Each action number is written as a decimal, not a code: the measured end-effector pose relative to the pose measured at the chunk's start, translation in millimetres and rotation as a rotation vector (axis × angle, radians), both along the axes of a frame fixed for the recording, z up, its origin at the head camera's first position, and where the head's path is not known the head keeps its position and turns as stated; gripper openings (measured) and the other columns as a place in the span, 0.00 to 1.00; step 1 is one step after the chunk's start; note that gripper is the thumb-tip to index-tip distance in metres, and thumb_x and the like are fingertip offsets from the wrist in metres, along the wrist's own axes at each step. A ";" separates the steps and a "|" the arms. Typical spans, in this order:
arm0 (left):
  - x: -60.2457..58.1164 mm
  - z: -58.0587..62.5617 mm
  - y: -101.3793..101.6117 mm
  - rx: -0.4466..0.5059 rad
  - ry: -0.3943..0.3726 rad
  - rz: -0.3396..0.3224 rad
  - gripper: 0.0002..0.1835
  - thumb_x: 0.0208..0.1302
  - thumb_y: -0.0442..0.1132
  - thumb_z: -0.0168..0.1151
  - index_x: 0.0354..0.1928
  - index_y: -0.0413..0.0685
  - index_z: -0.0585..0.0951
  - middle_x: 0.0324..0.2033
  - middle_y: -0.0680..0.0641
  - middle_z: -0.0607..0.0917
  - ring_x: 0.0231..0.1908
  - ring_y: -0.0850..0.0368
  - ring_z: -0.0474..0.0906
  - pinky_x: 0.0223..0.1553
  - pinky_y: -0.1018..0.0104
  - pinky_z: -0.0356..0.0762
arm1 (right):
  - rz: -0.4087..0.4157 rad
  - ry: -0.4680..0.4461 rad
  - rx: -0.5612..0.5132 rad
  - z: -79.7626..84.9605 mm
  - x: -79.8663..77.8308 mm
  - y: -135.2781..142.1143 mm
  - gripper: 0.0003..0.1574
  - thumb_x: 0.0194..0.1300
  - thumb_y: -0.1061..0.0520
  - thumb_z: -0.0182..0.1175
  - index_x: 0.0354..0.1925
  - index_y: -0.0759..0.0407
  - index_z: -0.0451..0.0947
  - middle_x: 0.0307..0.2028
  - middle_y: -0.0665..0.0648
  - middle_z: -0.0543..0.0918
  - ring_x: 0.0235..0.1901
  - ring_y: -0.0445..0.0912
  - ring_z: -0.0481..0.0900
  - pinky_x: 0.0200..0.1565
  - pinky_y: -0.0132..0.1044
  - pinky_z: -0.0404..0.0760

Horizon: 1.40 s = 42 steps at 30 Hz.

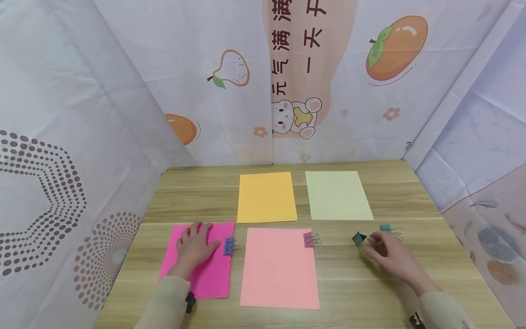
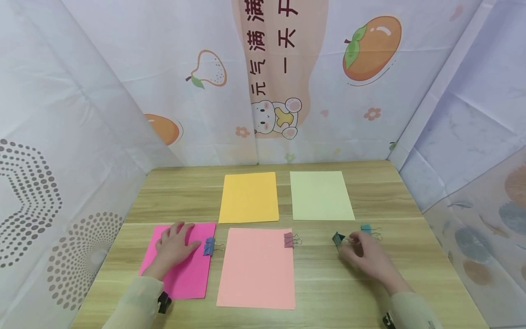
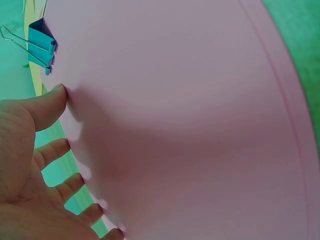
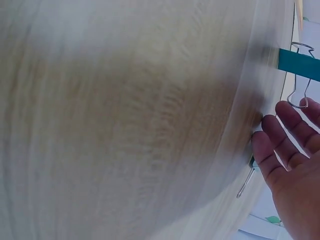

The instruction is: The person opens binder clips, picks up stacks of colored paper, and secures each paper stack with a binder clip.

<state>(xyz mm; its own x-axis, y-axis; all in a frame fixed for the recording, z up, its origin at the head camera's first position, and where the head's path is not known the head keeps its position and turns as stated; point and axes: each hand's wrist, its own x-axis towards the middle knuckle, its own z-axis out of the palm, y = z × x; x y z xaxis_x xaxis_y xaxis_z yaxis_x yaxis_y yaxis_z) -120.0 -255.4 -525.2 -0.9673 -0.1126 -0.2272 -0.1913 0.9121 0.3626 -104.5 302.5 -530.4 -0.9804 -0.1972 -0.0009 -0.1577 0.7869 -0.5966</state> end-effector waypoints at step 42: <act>-0.4 -4.1 -0.9 -0.019 -0.013 -0.004 0.38 0.68 0.54 0.65 0.75 0.49 0.65 0.75 0.33 0.55 0.71 0.24 0.47 0.64 0.21 0.47 | 0.041 0.144 0.088 -9.8 0.1 -5.6 0.34 0.53 0.54 0.78 0.49 0.71 0.72 0.40 0.62 0.79 0.41 0.53 0.77 0.44 0.54 0.79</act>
